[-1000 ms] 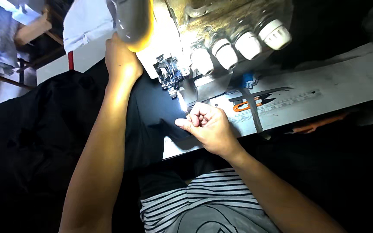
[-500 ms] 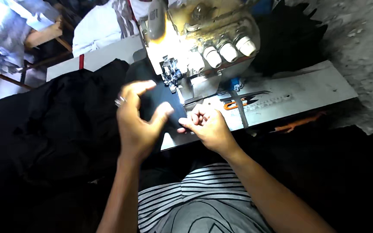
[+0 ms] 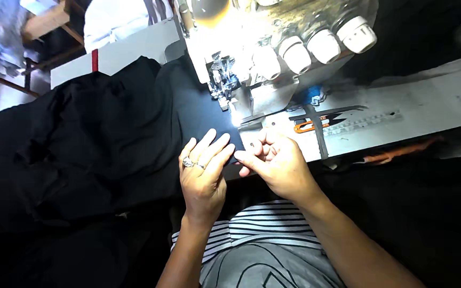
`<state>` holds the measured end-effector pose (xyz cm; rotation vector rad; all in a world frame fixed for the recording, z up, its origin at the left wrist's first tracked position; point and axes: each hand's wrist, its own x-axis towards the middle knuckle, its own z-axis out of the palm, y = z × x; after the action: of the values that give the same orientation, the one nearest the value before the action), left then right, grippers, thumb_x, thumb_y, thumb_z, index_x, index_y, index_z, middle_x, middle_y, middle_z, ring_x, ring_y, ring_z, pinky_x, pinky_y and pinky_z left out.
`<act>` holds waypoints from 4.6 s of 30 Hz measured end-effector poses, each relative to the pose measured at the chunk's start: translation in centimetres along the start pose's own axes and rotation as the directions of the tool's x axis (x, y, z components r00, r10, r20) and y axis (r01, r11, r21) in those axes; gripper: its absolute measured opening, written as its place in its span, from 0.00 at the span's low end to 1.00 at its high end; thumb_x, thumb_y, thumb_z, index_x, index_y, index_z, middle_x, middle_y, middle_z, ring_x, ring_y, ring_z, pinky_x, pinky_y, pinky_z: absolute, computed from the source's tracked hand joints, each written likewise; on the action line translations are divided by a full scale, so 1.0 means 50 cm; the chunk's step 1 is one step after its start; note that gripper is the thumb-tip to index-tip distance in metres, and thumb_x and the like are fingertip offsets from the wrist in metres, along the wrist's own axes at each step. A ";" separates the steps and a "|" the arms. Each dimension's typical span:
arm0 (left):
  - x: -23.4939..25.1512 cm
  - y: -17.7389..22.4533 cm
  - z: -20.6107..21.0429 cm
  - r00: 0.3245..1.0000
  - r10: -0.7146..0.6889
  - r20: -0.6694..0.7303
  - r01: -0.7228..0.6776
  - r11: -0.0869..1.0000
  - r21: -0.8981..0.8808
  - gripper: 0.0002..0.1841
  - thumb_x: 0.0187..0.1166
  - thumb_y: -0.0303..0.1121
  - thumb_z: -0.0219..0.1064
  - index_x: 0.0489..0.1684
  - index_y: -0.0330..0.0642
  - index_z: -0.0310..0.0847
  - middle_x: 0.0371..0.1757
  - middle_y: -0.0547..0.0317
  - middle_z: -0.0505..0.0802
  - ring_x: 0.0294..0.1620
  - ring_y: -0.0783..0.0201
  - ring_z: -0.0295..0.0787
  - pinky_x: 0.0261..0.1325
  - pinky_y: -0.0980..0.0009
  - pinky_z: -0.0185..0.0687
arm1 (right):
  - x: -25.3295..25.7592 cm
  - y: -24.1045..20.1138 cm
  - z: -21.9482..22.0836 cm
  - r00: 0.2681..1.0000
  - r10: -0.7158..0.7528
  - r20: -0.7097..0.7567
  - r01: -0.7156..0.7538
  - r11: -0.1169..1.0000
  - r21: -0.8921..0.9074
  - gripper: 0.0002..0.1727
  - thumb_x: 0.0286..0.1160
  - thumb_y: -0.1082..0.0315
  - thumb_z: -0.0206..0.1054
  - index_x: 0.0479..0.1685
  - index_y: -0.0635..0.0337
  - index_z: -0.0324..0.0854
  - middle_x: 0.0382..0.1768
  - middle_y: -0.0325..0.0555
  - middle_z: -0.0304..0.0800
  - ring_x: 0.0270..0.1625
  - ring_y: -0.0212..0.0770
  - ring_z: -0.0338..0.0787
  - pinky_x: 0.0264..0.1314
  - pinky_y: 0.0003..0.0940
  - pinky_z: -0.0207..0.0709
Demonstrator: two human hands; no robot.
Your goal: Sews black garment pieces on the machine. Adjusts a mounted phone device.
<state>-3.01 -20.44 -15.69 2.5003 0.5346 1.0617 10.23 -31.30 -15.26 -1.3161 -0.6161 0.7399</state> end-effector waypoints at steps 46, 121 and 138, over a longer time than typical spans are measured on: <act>0.068 -0.041 -0.038 0.982 -0.183 0.044 0.173 0.968 0.182 0.25 0.83 0.20 0.50 0.73 0.46 0.86 0.81 0.57 0.83 0.81 0.58 0.76 0.81 0.63 0.70 | -0.007 0.029 -0.018 0.994 -0.112 0.006 0.112 0.981 -0.157 0.06 0.76 0.73 0.72 0.47 0.63 0.90 0.32 0.41 0.97 0.30 0.35 0.96 0.34 0.27 0.93; -0.184 0.005 -0.195 0.634 -0.252 0.731 0.500 0.854 -0.140 0.10 0.83 0.33 0.65 0.54 0.46 0.91 0.49 0.60 0.90 0.49 0.68 0.88 0.54 0.67 0.88 | 0.008 0.053 0.087 0.921 -0.056 0.385 0.349 0.558 -0.753 0.21 0.69 0.49 0.78 0.48 0.58 0.88 0.42 0.48 0.88 0.49 0.49 0.87 0.54 0.50 0.81; -0.032 -0.110 -0.140 0.963 -0.256 0.088 0.270 0.932 -0.241 0.16 0.92 0.39 0.58 0.64 0.46 0.89 0.51 0.62 0.94 0.50 0.74 0.89 0.57 0.75 0.83 | -0.009 0.041 0.088 0.946 -0.276 0.169 0.322 0.850 -0.416 0.06 0.72 0.78 0.73 0.44 0.62 0.88 0.41 0.41 0.96 0.43 0.31 0.95 0.48 0.27 0.92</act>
<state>-10.30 -15.16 -14.73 2.1586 0.6537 0.8929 6.32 -28.71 -16.60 -1.5506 -1.0946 0.4211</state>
